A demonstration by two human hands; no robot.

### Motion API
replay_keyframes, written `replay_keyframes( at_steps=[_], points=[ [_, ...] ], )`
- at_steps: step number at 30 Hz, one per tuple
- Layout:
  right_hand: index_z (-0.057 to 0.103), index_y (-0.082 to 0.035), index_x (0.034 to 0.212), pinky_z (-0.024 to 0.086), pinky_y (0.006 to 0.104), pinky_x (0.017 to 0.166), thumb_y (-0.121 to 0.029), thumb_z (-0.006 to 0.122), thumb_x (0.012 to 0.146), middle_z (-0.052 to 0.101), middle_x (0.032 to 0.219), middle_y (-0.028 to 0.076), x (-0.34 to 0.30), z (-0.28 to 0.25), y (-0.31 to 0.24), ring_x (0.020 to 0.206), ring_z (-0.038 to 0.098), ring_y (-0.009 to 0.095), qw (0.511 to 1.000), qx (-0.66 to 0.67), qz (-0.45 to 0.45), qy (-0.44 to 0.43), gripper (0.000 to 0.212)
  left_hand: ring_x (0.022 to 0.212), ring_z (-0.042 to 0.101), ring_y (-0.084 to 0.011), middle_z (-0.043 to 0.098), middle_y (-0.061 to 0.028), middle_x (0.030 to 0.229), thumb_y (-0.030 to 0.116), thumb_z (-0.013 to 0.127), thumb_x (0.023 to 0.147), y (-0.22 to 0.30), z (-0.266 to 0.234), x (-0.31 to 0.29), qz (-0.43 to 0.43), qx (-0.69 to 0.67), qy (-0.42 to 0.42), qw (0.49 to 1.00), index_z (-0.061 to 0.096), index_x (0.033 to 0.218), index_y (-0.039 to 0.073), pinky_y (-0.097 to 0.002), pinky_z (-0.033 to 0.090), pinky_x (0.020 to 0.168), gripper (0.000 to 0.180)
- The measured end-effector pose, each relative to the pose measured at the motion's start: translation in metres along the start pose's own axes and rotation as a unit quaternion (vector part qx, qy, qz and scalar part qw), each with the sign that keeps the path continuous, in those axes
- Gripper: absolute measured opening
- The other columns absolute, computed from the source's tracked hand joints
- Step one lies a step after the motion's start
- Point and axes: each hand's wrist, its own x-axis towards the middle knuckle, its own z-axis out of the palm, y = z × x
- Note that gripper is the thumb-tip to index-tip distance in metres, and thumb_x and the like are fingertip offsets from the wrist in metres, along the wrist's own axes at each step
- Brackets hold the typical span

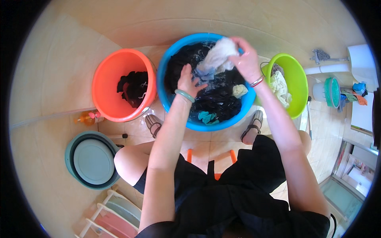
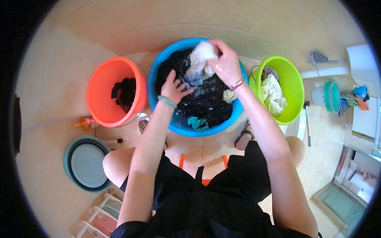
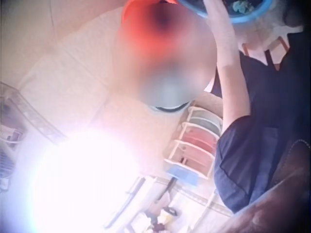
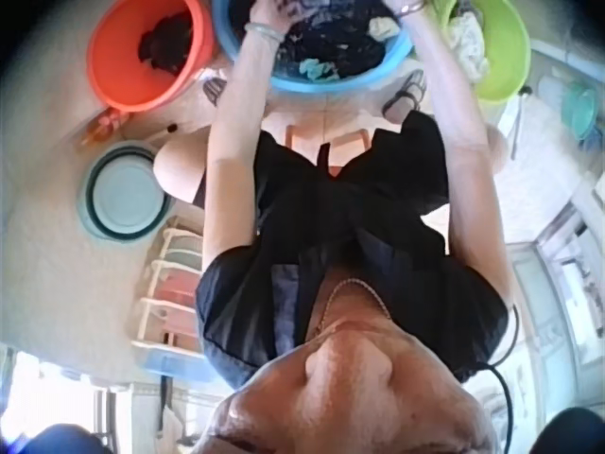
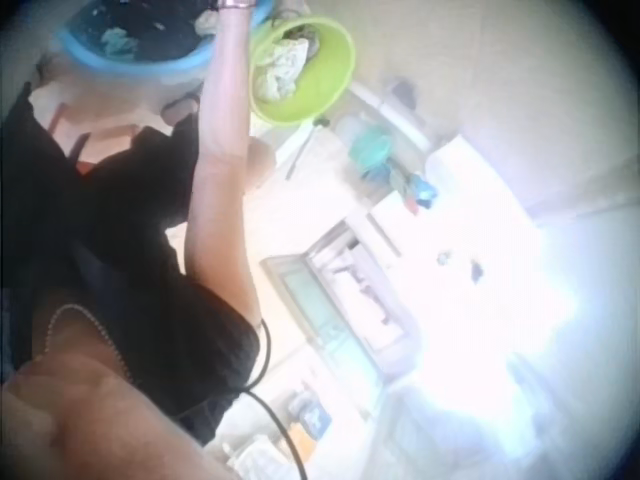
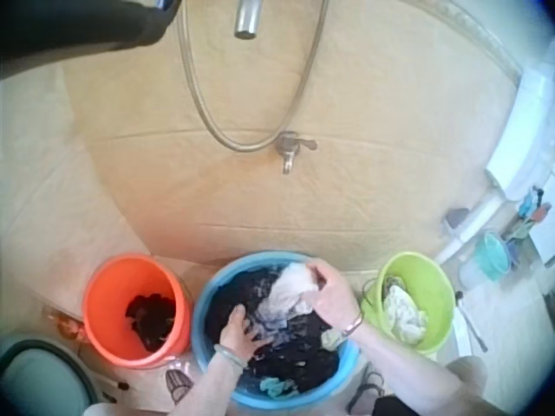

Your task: The person hand-washes various garments in a blue basin filled with soapy water, scrubbing and rinsing each item before transferring it to a green bucket. The person handles light-colored and dark-colored clothes, including a white shirt and dark pants, one at a time.

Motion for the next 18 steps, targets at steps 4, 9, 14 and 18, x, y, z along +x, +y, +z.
replay_keyframes(
  at_steps=[4, 9, 14, 18],
  points=[
    [0.063, -0.006, 0.105, 0.05, 0.0303, 0.085, 0.0, 0.071, 0.064, 0.064, 0.097, 0.009, -0.057, 0.037, 0.107, 0.092, 0.063, 0.022, 0.989, -0.086, 0.118, -0.005, 0.042, 0.142, 0.013, -0.041, 0.003, -0.0161, 0.157, 0.038, 0.064, 0.09, -0.042, -0.023, -0.004, -0.039, -0.071, 0.035, 0.996, 0.015, 0.15, 0.027, -0.0691, 0.035, 0.099, 0.079],
    [0.061, -0.004, 0.109, 0.046, 0.0278, 0.093, 0.008, 0.068, 0.067, 0.062, 0.113, 0.007, -0.077, 0.021, 0.101, 0.104, 0.06, 0.017, 0.984, 0.093, 0.149, 0.005, 0.045, 0.142, 0.011, -0.0416, 0.003, -0.0199, 0.155, 0.04, 0.074, 0.082, -0.078, -0.022, -0.004, -0.075, -0.126, 0.067, 0.987, 0.008, 0.151, 0.028, -0.0672, 0.037, 0.099, 0.097],
    [0.055, -0.003, 0.105, 0.044, 0.03, 0.097, 0.012, 0.065, 0.07, 0.055, 0.126, 0.01, -0.073, -0.007, 0.007, 0.116, 0.054, 0.018, 0.984, 0.168, 0.039, -0.044, 0.04, 0.14, 0.013, -0.0425, 0.004, -0.0216, 0.152, 0.058, 0.074, 0.074, -0.073, 0.006, 0.001, -0.1, -0.18, 0.005, 0.979, 0.016, 0.15, 0.018, -0.0656, 0.033, 0.104, 0.103],
    [0.051, -0.004, 0.098, 0.044, 0.031, 0.097, 0.015, 0.062, 0.072, 0.056, 0.122, 0.011, -0.093, -0.016, -0.041, 0.116, 0.054, 0.02, 0.972, 0.199, 0.006, -0.122, 0.034, 0.124, 0.048, -0.0322, 0.051, -0.0132, 0.133, 0.059, 0.061, 0.084, -0.071, 0.008, 0.022, -0.041, -0.172, -0.247, 0.953, 0.048, 0.133, 0.013, -0.0525, 0.041, 0.102, 0.068]
  ],
)
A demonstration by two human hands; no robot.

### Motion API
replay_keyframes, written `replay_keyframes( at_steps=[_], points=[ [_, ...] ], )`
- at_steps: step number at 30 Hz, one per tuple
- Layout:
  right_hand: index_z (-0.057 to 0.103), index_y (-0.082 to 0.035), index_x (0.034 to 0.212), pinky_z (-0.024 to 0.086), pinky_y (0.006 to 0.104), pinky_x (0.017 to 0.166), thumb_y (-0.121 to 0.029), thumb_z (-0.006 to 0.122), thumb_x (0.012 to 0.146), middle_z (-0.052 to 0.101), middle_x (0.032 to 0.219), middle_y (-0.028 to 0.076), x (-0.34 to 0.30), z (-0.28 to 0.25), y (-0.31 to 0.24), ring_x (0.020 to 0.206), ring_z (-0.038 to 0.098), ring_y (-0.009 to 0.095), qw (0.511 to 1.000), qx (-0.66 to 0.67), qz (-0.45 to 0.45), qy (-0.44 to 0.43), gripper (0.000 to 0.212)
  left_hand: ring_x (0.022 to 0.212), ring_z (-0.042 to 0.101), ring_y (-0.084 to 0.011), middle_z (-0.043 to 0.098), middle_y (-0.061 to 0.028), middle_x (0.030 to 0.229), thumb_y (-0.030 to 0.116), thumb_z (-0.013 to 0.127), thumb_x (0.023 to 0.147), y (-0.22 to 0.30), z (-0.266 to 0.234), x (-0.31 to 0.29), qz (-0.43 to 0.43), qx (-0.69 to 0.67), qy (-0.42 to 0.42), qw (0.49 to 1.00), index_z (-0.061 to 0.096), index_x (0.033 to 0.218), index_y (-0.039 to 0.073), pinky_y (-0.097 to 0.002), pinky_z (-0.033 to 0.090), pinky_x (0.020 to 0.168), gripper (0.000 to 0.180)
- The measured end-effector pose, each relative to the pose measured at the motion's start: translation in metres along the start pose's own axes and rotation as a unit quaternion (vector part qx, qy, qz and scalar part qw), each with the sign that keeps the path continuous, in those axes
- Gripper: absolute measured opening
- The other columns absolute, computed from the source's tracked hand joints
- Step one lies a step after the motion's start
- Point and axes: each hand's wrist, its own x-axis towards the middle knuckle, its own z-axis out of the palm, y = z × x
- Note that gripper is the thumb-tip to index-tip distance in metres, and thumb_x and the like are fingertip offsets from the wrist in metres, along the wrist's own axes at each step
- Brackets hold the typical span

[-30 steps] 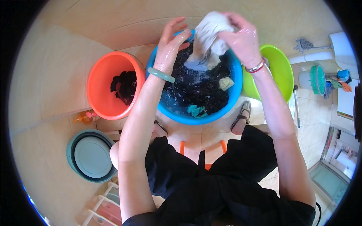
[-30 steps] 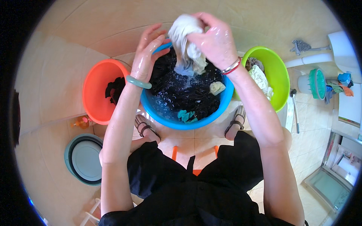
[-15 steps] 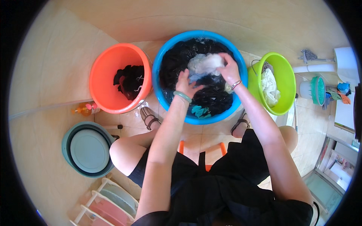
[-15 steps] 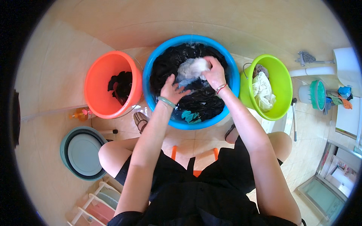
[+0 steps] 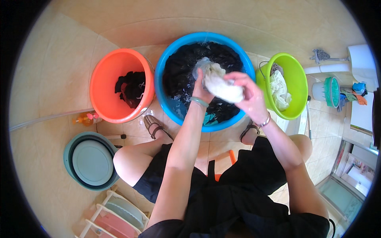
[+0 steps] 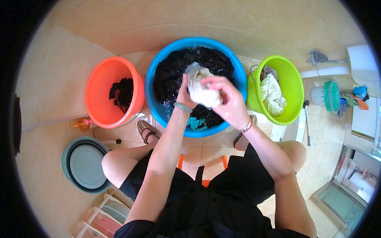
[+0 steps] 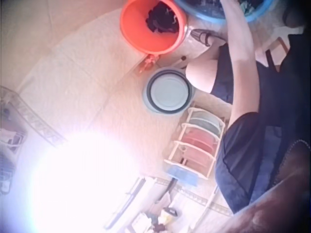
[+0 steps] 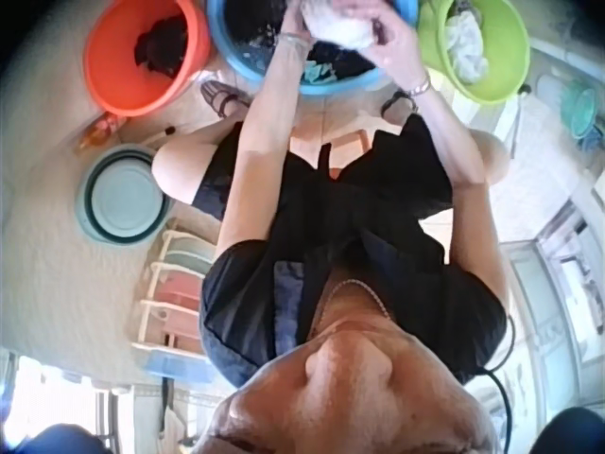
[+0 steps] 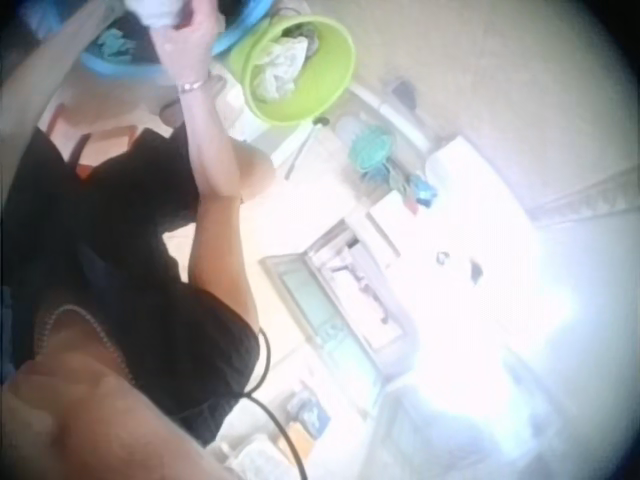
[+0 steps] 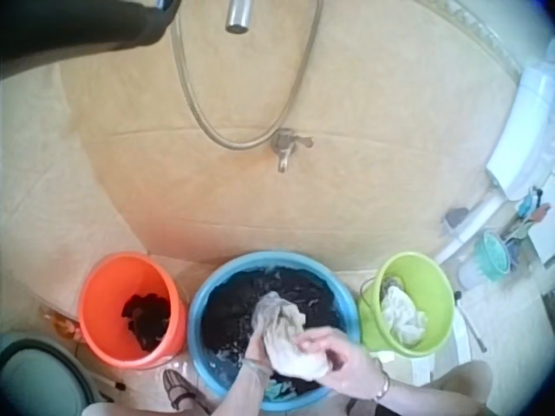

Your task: The person hand-washes various garments in a blue basin filled with soapy water, scrubbing and rinsing each item before transferring it to a green bucket. The person handles light-colored and dark-colored clothes, including a white shirt and dark pants, one at a time.

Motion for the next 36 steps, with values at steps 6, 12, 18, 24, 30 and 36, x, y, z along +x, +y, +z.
replay_keyframes(
  at_steps=[6, 12, 18, 24, 30, 36],
  points=[
    [0.051, -0.006, 0.096, 0.046, 0.0309, 0.092, 0.013, 0.063, 0.076, 0.058, 0.117, 0.012, -0.025, 0.0, -0.037, 0.107, 0.057, 0.019, 0.99, 0.038, 0.037, -0.13, 0.031, 0.106, 0.061, -0.0315, 0.063, -0.0133, 0.118, 0.035, 0.054, 0.095, -0.01, -0.003, -0.023, -0.078, -0.039, 0.018, 0.996, 0.055, 0.125, 0.007, -0.044, 0.048, 0.096, 0.042],
    [0.052, -0.006, 0.104, 0.045, 0.0388, 0.098, 0.007, 0.066, 0.073, 0.057, 0.112, 0.013, -0.011, -0.026, -0.039, 0.111, 0.057, 0.026, 0.982, 0.162, 0.044, -0.084, 0.036, 0.112, 0.059, -0.0334, 0.063, -0.0166, 0.12, 0.019, 0.053, 0.09, -0.019, -0.032, -0.016, -0.061, -0.025, 0.131, 0.989, 0.055, 0.124, 0.003, -0.0458, 0.046, 0.1, 0.038],
    [0.043, 0.001, 0.126, 0.044, 0.0464, 0.102, -0.006, 0.056, 0.079, 0.056, 0.123, 0.022, 0.042, -0.071, -0.007, 0.118, 0.055, 0.033, 0.945, 0.289, 0.112, 0.108, 0.049, 0.116, 0.057, -0.0302, 0.058, -0.011, 0.129, 0.024, 0.037, 0.098, -0.016, 0.027, -0.039, -0.068, -0.042, 0.231, 0.97, 0.055, 0.13, 0.011, -0.0484, 0.045, 0.098, 0.038],
    [0.053, -0.008, 0.121, 0.041, 0.0403, 0.102, -0.029, 0.064, 0.09, 0.06, 0.119, 0.008, 0.035, -0.086, 0.134, 0.114, 0.055, 0.023, 0.858, 0.406, 0.258, 0.181, 0.039, 0.116, 0.057, -0.0297, 0.058, -0.0083, 0.13, 0.026, 0.04, 0.098, -0.02, 0.077, -0.06, -0.074, -0.088, 0.119, 0.986, 0.055, 0.13, 0.014, -0.0483, 0.043, 0.098, 0.038],
    [0.047, -0.015, 0.137, 0.042, 0.0486, 0.104, -0.069, 0.038, 0.09, 0.054, 0.133, 0.013, -0.013, -0.011, 0.155, 0.121, 0.053, 0.032, 0.771, 0.552, 0.254, 0.193, 0.072, 0.121, 0.054, -0.0311, 0.056, -0.0127, 0.133, 0.021, 0.042, 0.095, -0.04, 0.068, -0.07, -0.08, -0.161, 0.034, 0.983, 0.051, 0.133, 0.007, -0.048, 0.044, 0.102, 0.041],
    [0.052, -0.012, 0.131, 0.052, 0.0535, 0.086, -0.057, 0.048, 0.092, 0.063, 0.114, 0.018, 0.025, -0.025, 0.124, 0.103, 0.062, 0.037, 0.789, 0.526, 0.299, 0.108, 0.06, 0.119, 0.056, -0.0243, 0.057, -0.0093, 0.131, 0.043, 0.045, 0.099, -0.036, 0.066, -0.083, -0.077, 0.076, 0.05, 0.993, 0.043, 0.139, 0.007, -0.0366, 0.045, 0.102, 0.054]
  ],
)
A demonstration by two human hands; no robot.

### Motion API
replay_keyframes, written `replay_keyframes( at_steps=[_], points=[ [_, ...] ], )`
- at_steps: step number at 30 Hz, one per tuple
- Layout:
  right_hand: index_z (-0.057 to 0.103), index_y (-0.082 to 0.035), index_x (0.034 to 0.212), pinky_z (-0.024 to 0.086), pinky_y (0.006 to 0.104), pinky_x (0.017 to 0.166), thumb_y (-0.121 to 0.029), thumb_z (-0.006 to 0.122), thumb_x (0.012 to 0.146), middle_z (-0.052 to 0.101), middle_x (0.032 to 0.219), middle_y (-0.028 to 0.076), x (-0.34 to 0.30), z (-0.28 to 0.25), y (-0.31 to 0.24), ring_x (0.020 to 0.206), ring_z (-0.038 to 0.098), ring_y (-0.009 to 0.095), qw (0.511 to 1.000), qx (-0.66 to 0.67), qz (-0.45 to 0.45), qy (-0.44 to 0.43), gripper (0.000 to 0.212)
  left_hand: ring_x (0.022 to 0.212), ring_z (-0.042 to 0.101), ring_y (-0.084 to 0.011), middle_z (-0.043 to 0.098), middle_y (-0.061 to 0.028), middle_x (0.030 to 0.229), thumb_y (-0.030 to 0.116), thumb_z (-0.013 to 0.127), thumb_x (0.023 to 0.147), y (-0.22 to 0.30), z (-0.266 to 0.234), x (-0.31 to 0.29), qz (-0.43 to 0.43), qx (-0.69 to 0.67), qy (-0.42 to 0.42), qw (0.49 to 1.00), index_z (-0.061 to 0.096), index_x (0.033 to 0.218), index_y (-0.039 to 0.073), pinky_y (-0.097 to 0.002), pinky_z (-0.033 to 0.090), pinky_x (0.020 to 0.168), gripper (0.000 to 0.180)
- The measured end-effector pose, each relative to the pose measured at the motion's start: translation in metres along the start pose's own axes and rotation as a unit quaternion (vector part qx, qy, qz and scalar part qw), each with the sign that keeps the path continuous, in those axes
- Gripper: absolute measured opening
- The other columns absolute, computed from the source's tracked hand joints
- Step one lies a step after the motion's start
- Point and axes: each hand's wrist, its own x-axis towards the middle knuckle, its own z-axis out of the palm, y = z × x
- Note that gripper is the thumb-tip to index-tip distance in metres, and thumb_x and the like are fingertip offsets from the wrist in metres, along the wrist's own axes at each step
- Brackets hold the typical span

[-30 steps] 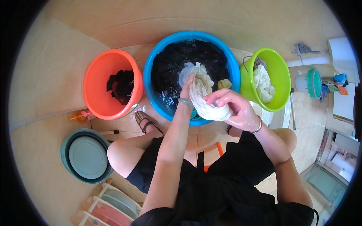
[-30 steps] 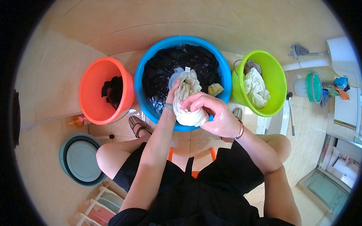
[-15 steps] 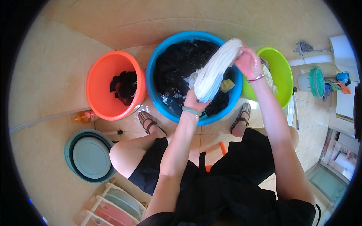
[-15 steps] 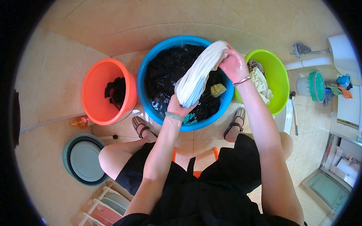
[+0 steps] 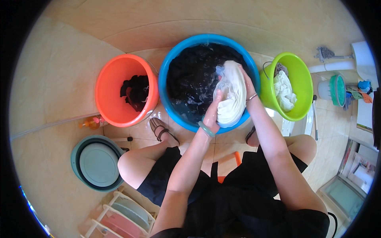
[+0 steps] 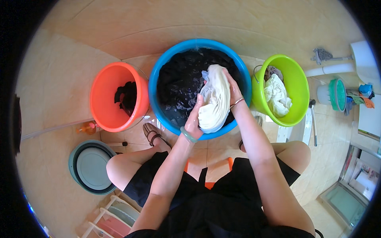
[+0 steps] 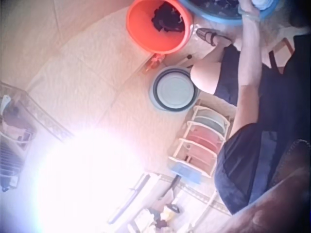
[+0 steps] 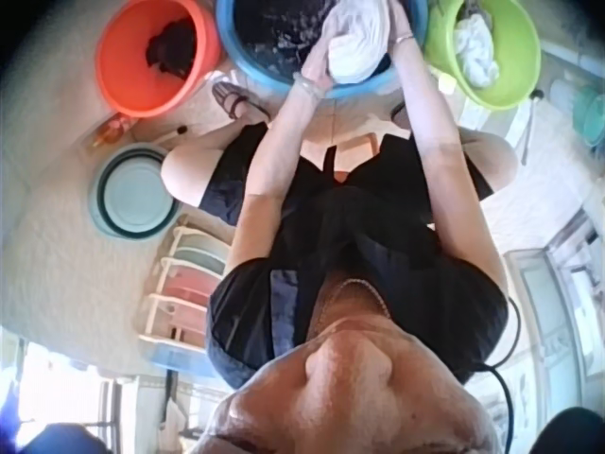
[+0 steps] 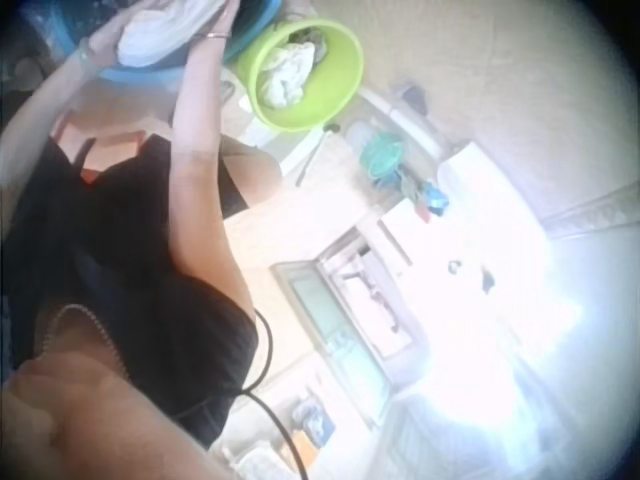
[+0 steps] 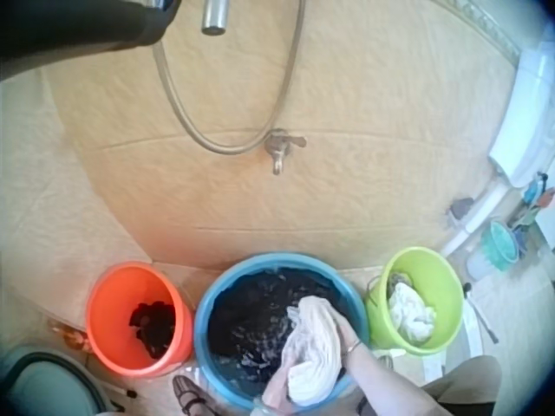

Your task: The person hand-washes various garments in a blue basin filled with soapy water, scrubbing and rinsing each item before transferring it to a green bucket. The person handles light-colored and dark-colored clothes, including a white shirt and dark pants, one at a time.

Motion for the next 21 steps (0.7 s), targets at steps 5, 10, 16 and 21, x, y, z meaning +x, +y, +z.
replay_keyframes(
  at_steps=[5, 10, 16, 21],
  points=[
    [0.059, -0.005, 0.112, 0.057, 0.0383, 0.079, -0.016, 0.064, 0.087, 0.068, 0.098, 0.012, 0.012, 0.008, -0.024, 0.086, 0.068, 0.024, 0.984, -0.176, 0.019, 0.028, 0.028, 0.128, 0.048, -0.0293, 0.038, -0.0204, 0.145, 0.03, 0.08, 0.077, -0.002, 0.006, 0.013, 0.199, 0.436, 0.073, 0.875, -0.01, 0.151, 0.008, -0.0352, 0.042, 0.103, 0.119],
    [0.06, -0.004, 0.107, 0.054, 0.035, 0.077, -0.006, 0.065, 0.074, 0.066, 0.095, 0.011, 0.03, 0.009, -0.013, 0.089, 0.066, 0.022, 0.937, -0.332, -0.062, 0.09, 0.033, 0.114, 0.056, -0.0425, 0.05, -0.0312, 0.129, 0.04, 0.084, 0.068, 0.021, 0.035, -0.002, 0.092, 0.736, 0.155, 0.653, -0.011, 0.152, 0.015, -0.0436, 0.047, 0.096, 0.129],
    [0.052, -0.003, 0.123, 0.05, 0.0344, 0.089, -0.013, 0.072, 0.072, 0.062, 0.113, 0.014, 0.039, 0.013, -0.002, 0.102, 0.062, 0.024, 0.831, -0.52, -0.109, 0.167, 0.056, 0.104, 0.063, -0.04, 0.058, -0.0265, 0.122, 0.036, 0.077, 0.074, 0.014, 0.014, 0.013, 0.075, 0.726, 0.211, 0.651, 0.005, 0.152, 0.016, -0.0457, 0.051, 0.088, 0.108],
    [0.033, -0.009, 0.146, 0.041, 0.0374, 0.102, -0.031, 0.065, 0.09, 0.049, 0.137, 0.011, 0.023, -0.009, -0.02, 0.119, 0.053, 0.021, 0.969, -0.235, -0.062, 0.043, 0.069, 0.11, 0.06, -0.0249, 0.056, -0.0142, 0.129, 0.03, 0.069, 0.085, 0.015, -0.004, 0.013, 0.097, 0.227, 0.035, 0.968, 0.029, 0.147, 0.007, -0.0357, 0.05, 0.093, 0.077]
  ],
)
